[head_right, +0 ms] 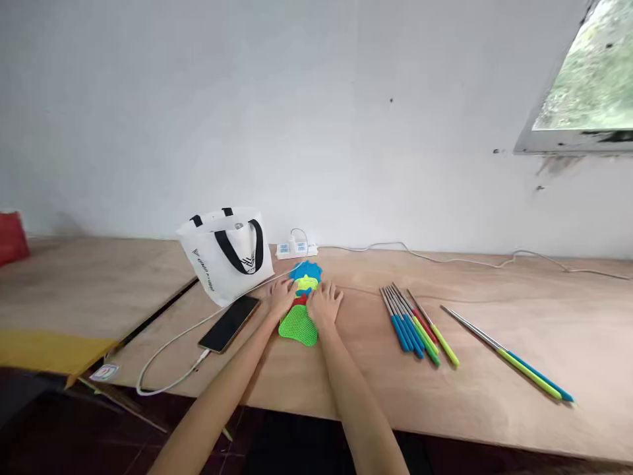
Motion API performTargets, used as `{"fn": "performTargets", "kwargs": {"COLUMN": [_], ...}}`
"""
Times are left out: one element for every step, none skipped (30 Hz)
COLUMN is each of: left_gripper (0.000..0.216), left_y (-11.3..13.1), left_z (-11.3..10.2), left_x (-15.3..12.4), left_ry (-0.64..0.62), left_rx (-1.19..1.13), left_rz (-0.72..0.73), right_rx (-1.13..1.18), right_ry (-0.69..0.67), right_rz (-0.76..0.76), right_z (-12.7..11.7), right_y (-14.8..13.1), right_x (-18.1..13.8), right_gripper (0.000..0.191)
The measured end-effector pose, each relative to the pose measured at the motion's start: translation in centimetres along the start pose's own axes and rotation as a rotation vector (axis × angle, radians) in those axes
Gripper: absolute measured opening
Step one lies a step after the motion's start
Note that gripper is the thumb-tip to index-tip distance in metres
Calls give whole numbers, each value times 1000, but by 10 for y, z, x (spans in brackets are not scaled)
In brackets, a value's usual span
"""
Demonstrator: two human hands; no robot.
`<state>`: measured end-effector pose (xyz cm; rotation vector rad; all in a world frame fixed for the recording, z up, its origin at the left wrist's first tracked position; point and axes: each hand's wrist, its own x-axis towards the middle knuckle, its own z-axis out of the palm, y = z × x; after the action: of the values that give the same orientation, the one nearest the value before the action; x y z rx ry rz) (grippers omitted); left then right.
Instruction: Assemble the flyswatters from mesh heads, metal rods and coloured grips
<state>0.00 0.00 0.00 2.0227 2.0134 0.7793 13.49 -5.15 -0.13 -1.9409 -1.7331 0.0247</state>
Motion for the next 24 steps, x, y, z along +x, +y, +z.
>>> {"fn": "performTargets", "kwargs": {"left_gripper": [43,43,43,43,42,42,42,42,41,40,37,33,29,26,24,25,26,27,26,26,25,25,25,27], "left_y": [0,0,1,1,1,0,0,-1,-3,-4,-6,-8,-10,-11,-11,-12,-12,-11,-10,-10,-9,-8,-8,-7], "left_z": [0,0,-1,-1,-2,-4,-6,-7,-9,-11,-13,-14,-15,-16,-16,-16,-16,-16,-16,-15,-15,-15,-15,-15], "left_x": [0,1,1,1,2,2,2,2,3,3,3,2,2,1,0,-1,-2,-3,-3,-4,-4,-4,-3,-2], "left_ry": [2,4,6,9,13,17,20,23,26,28,30,33,38,44,50,56,59,60,60,60,62,65,71,79], "left_rx": [1,1,1,0,0,-2,-4,-7,-10,-13,-15,-16,-15,-12,-9,-7,-7,-10,-15,-22,-31,-41,-52,-63], "left_rz": [-2,-5,-8,-12,-16,-21,-26,-29,-30,-31,-32,-36,-42,-49,-54,-57,-56,-52,-49,-49,-52,-60,-70,-80], "right_rx": [1,3,6,12,19,28,38,49,59,67,75,80,84,88,91,94,99,106,114,124,135,148,161,174], "right_ry": [-1,-1,-1,-1,-1,0,0,0,1,0,0,-2,-3,-5,-6,-7,-8,-10,-11,-11,-11,-9,-5,0], "right_rz": [3,7,10,13,16,19,22,25,32,40,50,60,68,73,77,79,79,77,76,75,77,82,89,97], "right_z": [1,1,2,2,2,2,2,1,0,0,-1,-2,-3,-3,-4,-4,-3,-3,-2,-2,-1,0,0,1], "right_y": [0,-1,-1,-2,-2,-2,-1,0,2,5,8,11,14,17,19,21,22,23,23,22,22,21,21,20], "right_x": [1,2,2,3,4,5,6,7,8,10,11,12,12,13,14,14,15,15,15,15,16,16,16,17], "right_gripper": [44,44,44,44,45,45,45,45,44,42,41,39,38,38,39,40,40,39,38,37,36,34,33,32]}}
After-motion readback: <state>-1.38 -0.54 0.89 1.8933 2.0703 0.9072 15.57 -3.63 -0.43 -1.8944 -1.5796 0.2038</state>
